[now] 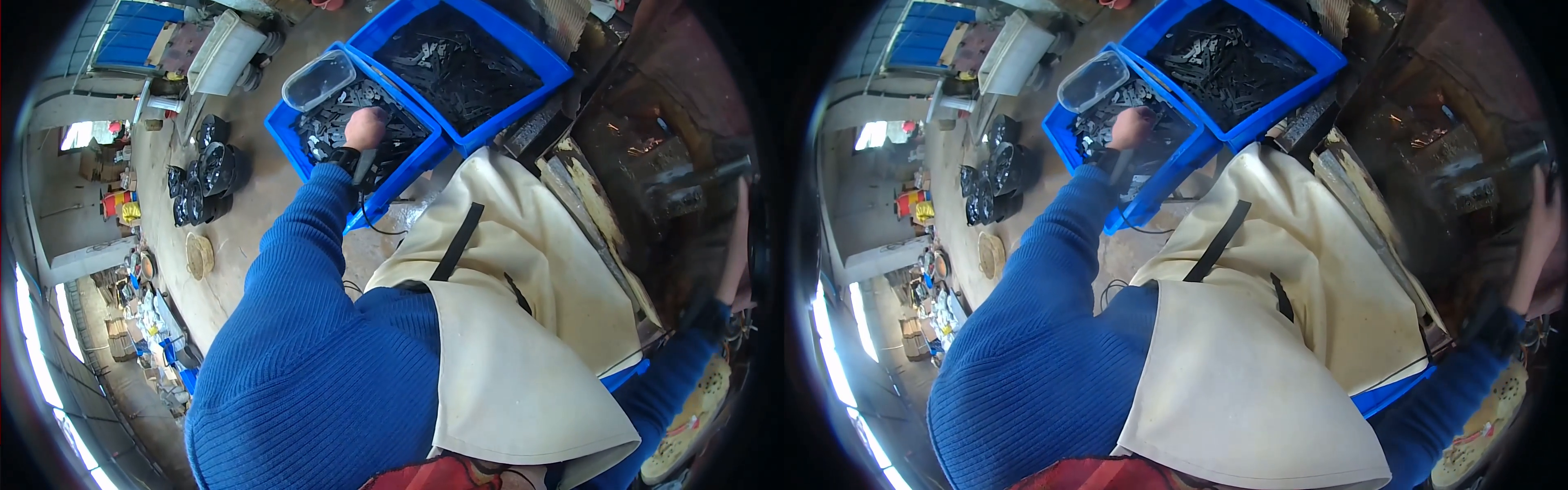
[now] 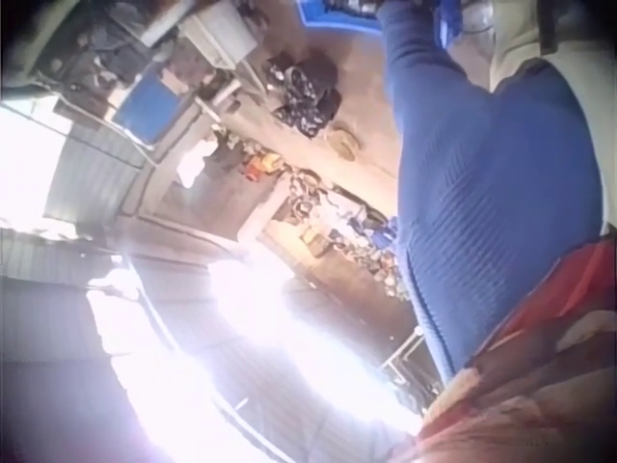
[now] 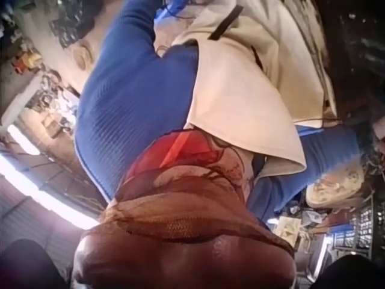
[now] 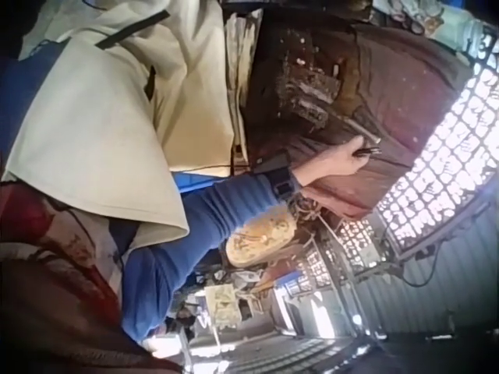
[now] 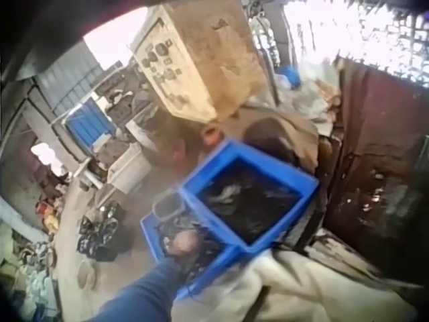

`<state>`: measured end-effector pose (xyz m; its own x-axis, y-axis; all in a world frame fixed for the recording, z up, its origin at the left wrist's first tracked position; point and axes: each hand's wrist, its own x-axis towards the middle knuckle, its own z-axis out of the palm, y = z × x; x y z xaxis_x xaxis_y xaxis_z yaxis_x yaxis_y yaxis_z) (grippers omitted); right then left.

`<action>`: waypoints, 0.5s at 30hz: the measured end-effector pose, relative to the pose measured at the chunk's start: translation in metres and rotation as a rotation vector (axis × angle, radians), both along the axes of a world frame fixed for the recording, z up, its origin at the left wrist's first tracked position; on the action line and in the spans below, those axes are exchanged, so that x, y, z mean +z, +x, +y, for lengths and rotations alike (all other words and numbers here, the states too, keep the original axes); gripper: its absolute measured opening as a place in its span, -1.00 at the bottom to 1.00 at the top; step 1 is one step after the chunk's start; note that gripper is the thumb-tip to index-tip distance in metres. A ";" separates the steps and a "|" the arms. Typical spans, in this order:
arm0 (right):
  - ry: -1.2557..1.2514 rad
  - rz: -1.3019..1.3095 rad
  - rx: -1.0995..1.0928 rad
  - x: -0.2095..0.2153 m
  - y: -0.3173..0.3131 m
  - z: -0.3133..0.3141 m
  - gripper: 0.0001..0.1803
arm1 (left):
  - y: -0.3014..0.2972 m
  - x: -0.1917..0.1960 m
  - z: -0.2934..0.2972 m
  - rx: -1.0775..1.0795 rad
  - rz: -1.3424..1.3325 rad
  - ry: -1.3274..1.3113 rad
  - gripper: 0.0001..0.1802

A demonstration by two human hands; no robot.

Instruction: The person picks up metal pieces from a blue bin, holds them against a rotating grinding wheel, and then places the finished pieces into a separate blue bin.

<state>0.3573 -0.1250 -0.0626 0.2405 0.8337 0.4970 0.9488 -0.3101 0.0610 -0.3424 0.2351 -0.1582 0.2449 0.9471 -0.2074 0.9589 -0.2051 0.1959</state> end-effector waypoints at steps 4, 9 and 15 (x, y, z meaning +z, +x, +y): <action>0.046 0.436 -0.161 0.007 -0.050 -0.083 -0.58 | 0.091 -0.010 0.001 -0.040 -0.369 0.378 -0.81; 0.083 0.967 -0.460 -0.014 -0.135 -0.091 -0.61 | 0.165 0.027 0.004 -0.221 -0.507 0.484 -0.84; 0.098 0.646 -0.510 -0.033 -0.174 -0.112 -0.67 | 0.240 -0.044 0.062 -0.453 -0.200 0.213 -0.81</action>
